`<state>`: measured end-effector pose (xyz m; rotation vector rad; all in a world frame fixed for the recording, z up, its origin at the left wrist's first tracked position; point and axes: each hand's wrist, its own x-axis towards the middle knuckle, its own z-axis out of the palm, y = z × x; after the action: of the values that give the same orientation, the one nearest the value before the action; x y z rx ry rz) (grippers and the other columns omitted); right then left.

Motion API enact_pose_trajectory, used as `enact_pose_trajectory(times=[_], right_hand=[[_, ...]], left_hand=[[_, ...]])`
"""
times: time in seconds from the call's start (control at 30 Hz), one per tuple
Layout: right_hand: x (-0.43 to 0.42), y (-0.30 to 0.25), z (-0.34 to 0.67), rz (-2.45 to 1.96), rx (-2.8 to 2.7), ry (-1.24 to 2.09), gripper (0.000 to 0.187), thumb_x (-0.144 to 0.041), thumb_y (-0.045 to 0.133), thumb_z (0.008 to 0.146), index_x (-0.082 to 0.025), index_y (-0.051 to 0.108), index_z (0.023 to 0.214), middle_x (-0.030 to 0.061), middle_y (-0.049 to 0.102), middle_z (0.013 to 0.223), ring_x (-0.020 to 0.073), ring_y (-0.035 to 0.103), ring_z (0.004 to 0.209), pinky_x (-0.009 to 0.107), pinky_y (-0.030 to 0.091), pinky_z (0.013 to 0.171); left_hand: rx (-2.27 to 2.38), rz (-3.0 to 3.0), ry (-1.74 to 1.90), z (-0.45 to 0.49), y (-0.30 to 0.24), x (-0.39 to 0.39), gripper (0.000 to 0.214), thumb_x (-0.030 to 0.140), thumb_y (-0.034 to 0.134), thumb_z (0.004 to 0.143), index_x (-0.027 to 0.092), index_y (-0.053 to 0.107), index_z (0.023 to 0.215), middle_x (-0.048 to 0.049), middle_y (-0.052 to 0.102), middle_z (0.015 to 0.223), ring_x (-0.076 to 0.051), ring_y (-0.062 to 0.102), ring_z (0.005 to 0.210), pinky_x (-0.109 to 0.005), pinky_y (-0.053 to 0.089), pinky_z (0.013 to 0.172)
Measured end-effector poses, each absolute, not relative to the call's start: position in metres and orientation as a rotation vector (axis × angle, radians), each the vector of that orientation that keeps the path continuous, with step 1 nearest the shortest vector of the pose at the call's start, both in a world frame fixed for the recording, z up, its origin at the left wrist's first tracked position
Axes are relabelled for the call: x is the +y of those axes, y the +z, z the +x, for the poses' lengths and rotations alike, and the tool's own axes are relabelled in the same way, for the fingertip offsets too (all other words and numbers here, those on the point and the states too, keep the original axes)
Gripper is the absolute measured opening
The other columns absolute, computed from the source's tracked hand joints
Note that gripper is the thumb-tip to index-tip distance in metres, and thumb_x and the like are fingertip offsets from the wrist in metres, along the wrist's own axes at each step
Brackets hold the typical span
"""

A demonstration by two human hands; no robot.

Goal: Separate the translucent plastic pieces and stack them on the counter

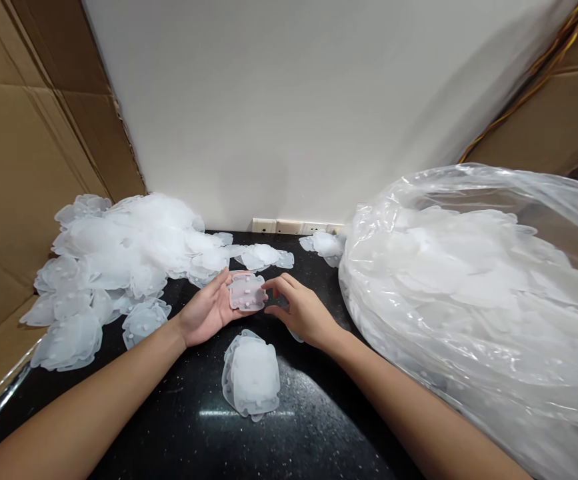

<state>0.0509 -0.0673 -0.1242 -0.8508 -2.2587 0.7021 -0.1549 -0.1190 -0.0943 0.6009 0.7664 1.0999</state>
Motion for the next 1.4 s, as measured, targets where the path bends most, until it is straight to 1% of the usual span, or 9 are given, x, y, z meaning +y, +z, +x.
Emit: enact_pose_trajectory(times=[0.3, 0.6, 0.67, 0.73, 0.8, 0.9, 1.0, 1.17, 1.4], right_hand=[[-0.067, -0.129, 0.050, -0.869, -2.293, 0.556, 0.030, -0.014, 0.061, 0.083, -0.026, 0.054, 0.110, 0.0015, 0.058, 0.097, 0.0162, 0.060, 0.079, 0.027, 0.044, 0.064], [-0.070, -0.126, 0.050, -0.884, -2.300, 0.490, 0.035, -0.014, 0.062, 0.082, -0.025, 0.054, 0.114, 0.0039, 0.056, 0.107, 0.0127, 0.057, 0.069, 0.025, 0.044, 0.058], [-0.071, -0.124, 0.051, -0.864, -2.272, 0.517, 0.029, -0.015, 0.061, 0.083, -0.026, 0.057, 0.110, 0.0048, 0.056, 0.111, 0.0117, 0.056, 0.067, 0.025, 0.043, 0.057], [-0.072, -0.123, 0.051, -0.818, -2.191, 0.627, 0.015, -0.019, 0.059, 0.084, -0.024, 0.059, 0.098, 0.0056, 0.057, 0.113, 0.0112, 0.053, 0.066, 0.026, 0.043, 0.059], [-0.071, -0.122, 0.050, -0.782, -2.019, 0.890, 0.005, -0.028, 0.056, 0.087, -0.022, 0.057, 0.088, 0.0052, 0.063, 0.102, 0.0120, 0.052, 0.066, 0.026, 0.042, 0.058], [-0.068, -0.122, 0.049, -0.838, -1.652, 1.477, 0.027, -0.047, 0.061, 0.085, -0.022, 0.051, 0.086, -0.0012, 0.061, 0.071, 0.0103, 0.045, 0.052, 0.023, 0.033, 0.048], [-0.065, -0.121, 0.050, -0.914, -1.390, 1.856, 0.042, -0.053, 0.074, 0.070, -0.021, 0.051, 0.084, -0.0077, 0.051, 0.056, 0.0060, 0.032, 0.041, 0.021, 0.021, 0.041], [-0.063, -0.119, 0.052, -0.879, -1.320, 1.989, 0.044, -0.049, 0.080, 0.064, -0.020, 0.053, 0.083, -0.0106, 0.043, 0.050, 0.0034, 0.026, 0.038, 0.020, 0.014, 0.039], [-0.064, -0.119, 0.053, -0.847, -1.345, 2.024, 0.046, -0.050, 0.081, 0.064, -0.020, 0.053, 0.085, -0.0116, 0.040, 0.048, 0.0037, 0.025, 0.039, 0.020, 0.014, 0.039]], left_hand=[[0.725, 0.691, 1.038, -0.156, -0.094, -0.122, 0.045, 0.052, 0.046, 0.096, 0.015, 0.061, 0.118, -0.0154, 0.068, 0.120, -0.027, 0.062, 0.114, -0.044, 0.048, 0.098], [0.688, 0.773, 0.991, -0.157, -0.097, -0.123, 0.052, 0.056, 0.039, 0.098, 0.016, 0.056, 0.126, -0.0157, 0.067, 0.122, -0.027, 0.058, 0.120, -0.047, 0.040, 0.106], [0.727, 0.809, 0.978, -0.156, -0.098, -0.122, 0.054, 0.058, 0.038, 0.097, 0.016, 0.055, 0.127, -0.0153, 0.067, 0.122, -0.028, 0.058, 0.121, -0.047, 0.040, 0.105], [0.846, 0.911, 1.005, -0.157, -0.100, -0.121, 0.056, 0.061, 0.037, 0.096, 0.017, 0.055, 0.128, -0.0143, 0.067, 0.120, -0.029, 0.058, 0.120, -0.047, 0.041, 0.105], [1.102, 1.157, 1.069, -0.160, -0.103, -0.117, 0.052, 0.058, 0.042, 0.095, 0.019, 0.057, 0.125, -0.0124, 0.067, 0.119, -0.029, 0.059, 0.118, -0.047, 0.041, 0.105], [1.517, 1.726, 1.036, -0.170, -0.111, -0.110, 0.035, 0.043, 0.056, 0.089, 0.021, 0.064, 0.115, -0.0096, 0.067, 0.118, -0.028, 0.059, 0.116, -0.046, 0.040, 0.107], [1.587, 2.090, 0.829, -0.183, -0.123, -0.103, 0.029, 0.029, 0.058, 0.085, 0.020, 0.066, 0.112, -0.0104, 0.064, 0.125, -0.028, 0.056, 0.121, -0.047, 0.039, 0.109], [1.609, 2.227, 0.750, -0.196, -0.135, -0.094, 0.025, 0.022, 0.055, 0.085, 0.020, 0.067, 0.107, -0.0123, 0.063, 0.127, -0.028, 0.057, 0.120, -0.046, 0.043, 0.105], [1.614, 2.250, 0.739, -0.198, -0.125, -0.092, 0.008, 0.021, 0.056, 0.080, 0.021, 0.059, 0.073, -0.0061, 0.064, 0.083, -0.024, 0.059, 0.084, -0.037, 0.048, 0.079]])
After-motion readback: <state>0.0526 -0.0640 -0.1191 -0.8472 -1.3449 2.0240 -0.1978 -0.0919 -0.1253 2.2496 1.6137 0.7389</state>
